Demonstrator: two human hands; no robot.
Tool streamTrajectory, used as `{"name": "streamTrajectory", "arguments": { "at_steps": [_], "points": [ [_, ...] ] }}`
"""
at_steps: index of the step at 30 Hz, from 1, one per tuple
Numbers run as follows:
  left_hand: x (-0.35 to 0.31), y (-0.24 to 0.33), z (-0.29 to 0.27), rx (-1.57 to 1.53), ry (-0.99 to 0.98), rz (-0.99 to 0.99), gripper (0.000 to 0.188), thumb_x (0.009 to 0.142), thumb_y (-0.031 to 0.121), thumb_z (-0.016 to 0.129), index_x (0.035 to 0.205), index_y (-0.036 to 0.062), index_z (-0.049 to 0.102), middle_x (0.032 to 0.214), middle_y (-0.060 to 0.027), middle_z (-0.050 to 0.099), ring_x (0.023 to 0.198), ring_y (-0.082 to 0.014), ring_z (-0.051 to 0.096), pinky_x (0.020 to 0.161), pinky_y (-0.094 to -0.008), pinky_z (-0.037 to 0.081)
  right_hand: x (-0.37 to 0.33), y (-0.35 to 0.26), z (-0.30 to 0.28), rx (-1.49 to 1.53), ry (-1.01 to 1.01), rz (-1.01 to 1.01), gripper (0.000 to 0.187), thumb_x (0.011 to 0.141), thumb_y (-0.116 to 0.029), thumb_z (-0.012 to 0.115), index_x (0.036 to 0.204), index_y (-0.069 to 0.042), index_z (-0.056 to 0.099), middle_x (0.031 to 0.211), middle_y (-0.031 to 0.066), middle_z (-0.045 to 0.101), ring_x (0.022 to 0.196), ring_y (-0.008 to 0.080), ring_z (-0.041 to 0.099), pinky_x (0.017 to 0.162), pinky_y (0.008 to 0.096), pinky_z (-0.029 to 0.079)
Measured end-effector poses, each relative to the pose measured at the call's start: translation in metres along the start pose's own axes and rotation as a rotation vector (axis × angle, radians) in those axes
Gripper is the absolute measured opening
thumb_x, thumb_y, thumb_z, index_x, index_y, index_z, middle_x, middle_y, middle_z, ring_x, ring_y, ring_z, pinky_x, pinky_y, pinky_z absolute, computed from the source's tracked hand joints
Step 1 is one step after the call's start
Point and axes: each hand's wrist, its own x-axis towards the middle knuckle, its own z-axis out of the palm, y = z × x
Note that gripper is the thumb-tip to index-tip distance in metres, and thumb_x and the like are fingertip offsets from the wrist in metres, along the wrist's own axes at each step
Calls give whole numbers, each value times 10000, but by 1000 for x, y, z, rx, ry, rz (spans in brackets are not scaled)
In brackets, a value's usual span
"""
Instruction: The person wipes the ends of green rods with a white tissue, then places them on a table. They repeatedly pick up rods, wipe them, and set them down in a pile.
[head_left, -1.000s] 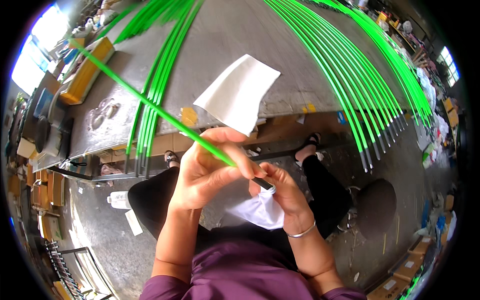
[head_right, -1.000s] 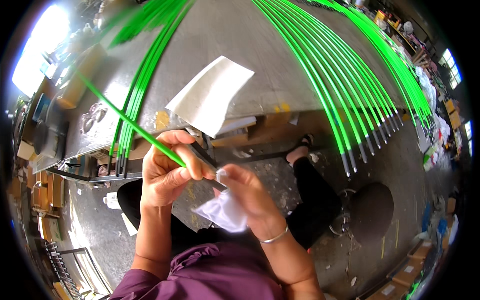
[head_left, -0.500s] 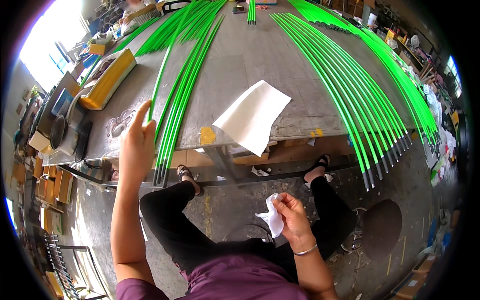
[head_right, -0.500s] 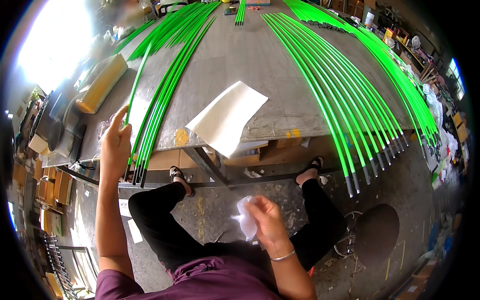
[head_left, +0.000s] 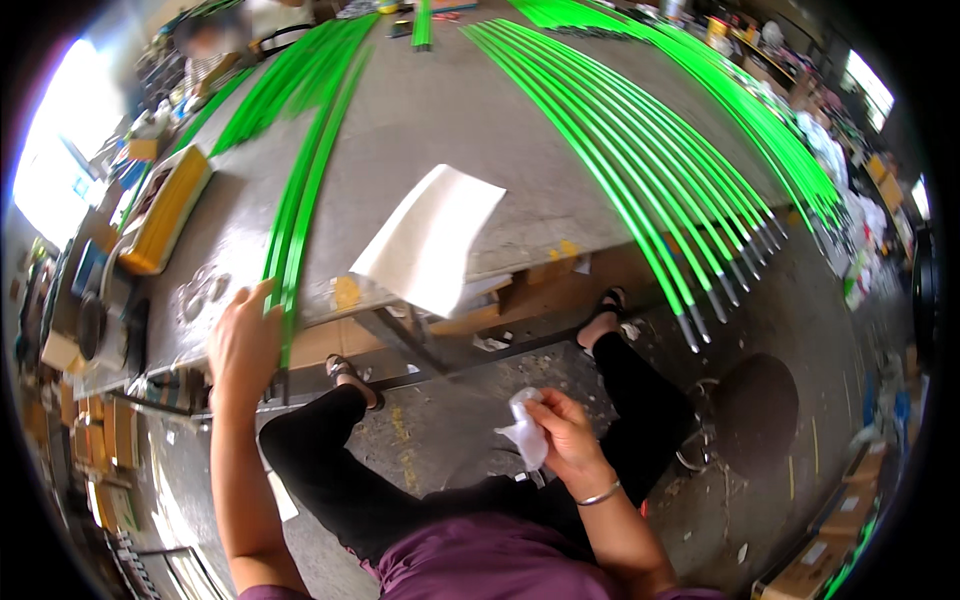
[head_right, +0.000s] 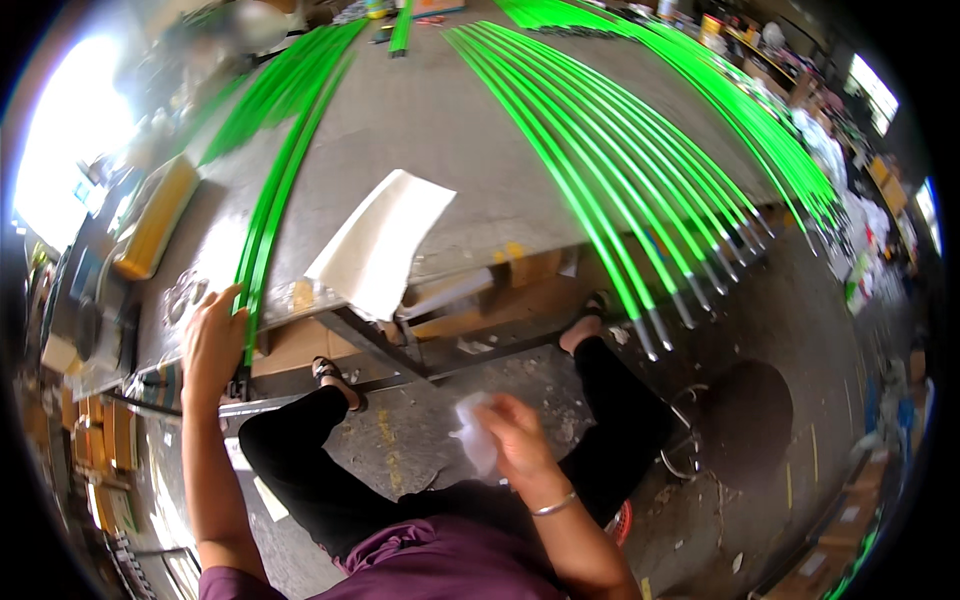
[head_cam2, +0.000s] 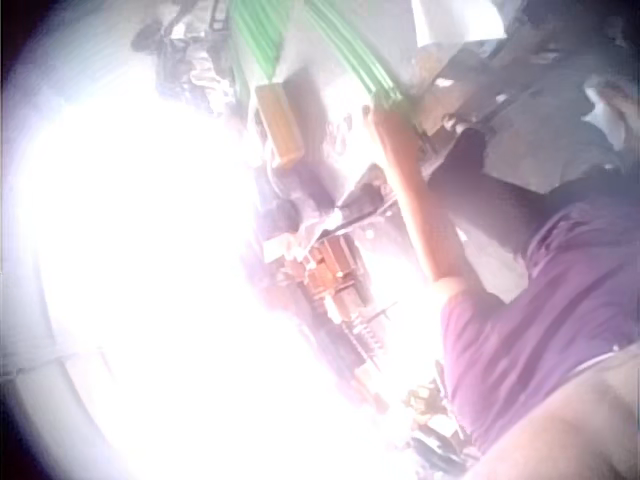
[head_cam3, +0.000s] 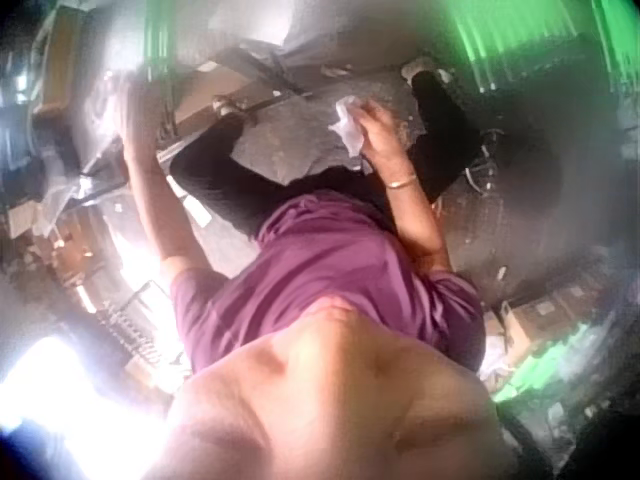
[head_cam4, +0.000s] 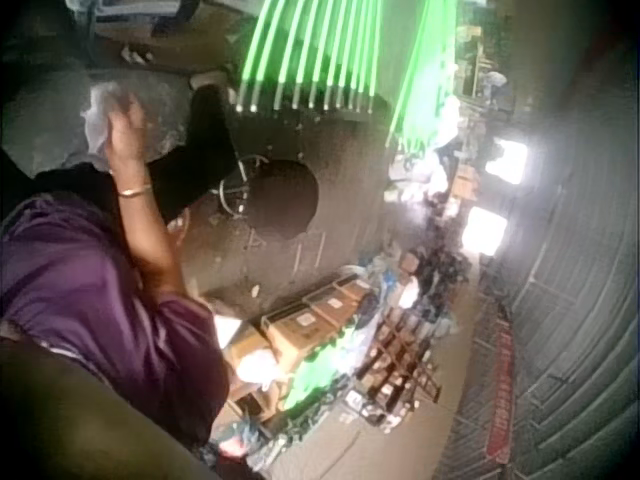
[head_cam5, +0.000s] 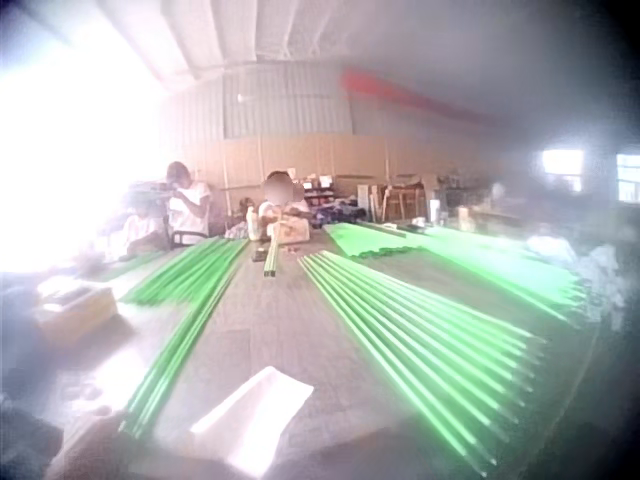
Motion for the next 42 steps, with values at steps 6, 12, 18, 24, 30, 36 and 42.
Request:
{"name": "streamTrajectory", "arguments": {
  "at_steps": [6, 12, 18, 24, 30, 36, 42],
  "points": [
    [-21, 110, -45, -675, 73, 242, 128, 756, -45, 624, 883, -25, 622, 680, -79, 557, 599, -145, 561, 537, -294, 431, -1, 4, 3, 133, 28, 89, 95, 849, -57, 641, 922, -50, 581, 891, 55, 634, 783, 128, 626, 688, 249, 516],
    [-28, 254, 25, -1621, -746, 257, 223, 893, 168, 610, 1013, -8, 543, 827, -31, 560, 715, -99, 530, 648, -238, 454, -11, -1, -5, 108, 1, 42, 86, 875, -73, 616, 942, -43, 570, 862, 37, 614, 749, 101, 602, 670, 233, 494],
    [-1, 342, 56, -1874, -819, -197, 341, 901, 290, 605, 1018, -3, 476, 819, -97, 538, 653, -135, 528, 548, -261, 455, -31, -3, -26, 140, 144, -7, 97, 898, -96, 576, 964, -26, 568, 870, 43, 605, 781, 112, 594, 698, 246, 482],
    [-3, 344, 53, -2119, -851, -153, 203, 932, 191, 552, 1001, 13, 482, 802, -78, 552, 654, -141, 542, 562, -256, 452, -32, -7, -34, 135, 126, -27, 94, 903, -105, 566, 956, -28, 578, 881, 48, 609, 782, 116, 597, 698, 254, 484],
    [-31, 284, 23, -2424, -910, -96, 108, 924, 79, 512, 1017, 28, 533, 775, -60, 569, 674, -174, 561, 716, -331, 512, -23, -7, -43, 125, 184, -32, 125, 877, -66, 584, 996, -28, 587, 856, 38, 616, 705, 119, 606, 611, 241, 499],
    [-4, 215, -20, -2238, -489, 0, 359, 988, 386, 364, 925, 63, 506, 576, 45, 290, 472, -76, 284, 417, -235, 250, -20, -2, -32, 108, 125, 1, 64, 898, -66, 566, 956, -45, 585, 890, 54, 640, 797, 122, 620, 726, 256, 512],
    [56, 158, -15, -2054, -95, 92, 480, 968, 503, 343, 689, 112, 339, 548, 52, 207, 453, -60, 170, 397, -242, 141, -13, 11, -27, 109, 115, 23, 70, 899, -63, 562, 962, -42, 584, 931, 74, 649, 837, 142, 632, 740, 273, 522]
  ]
}}
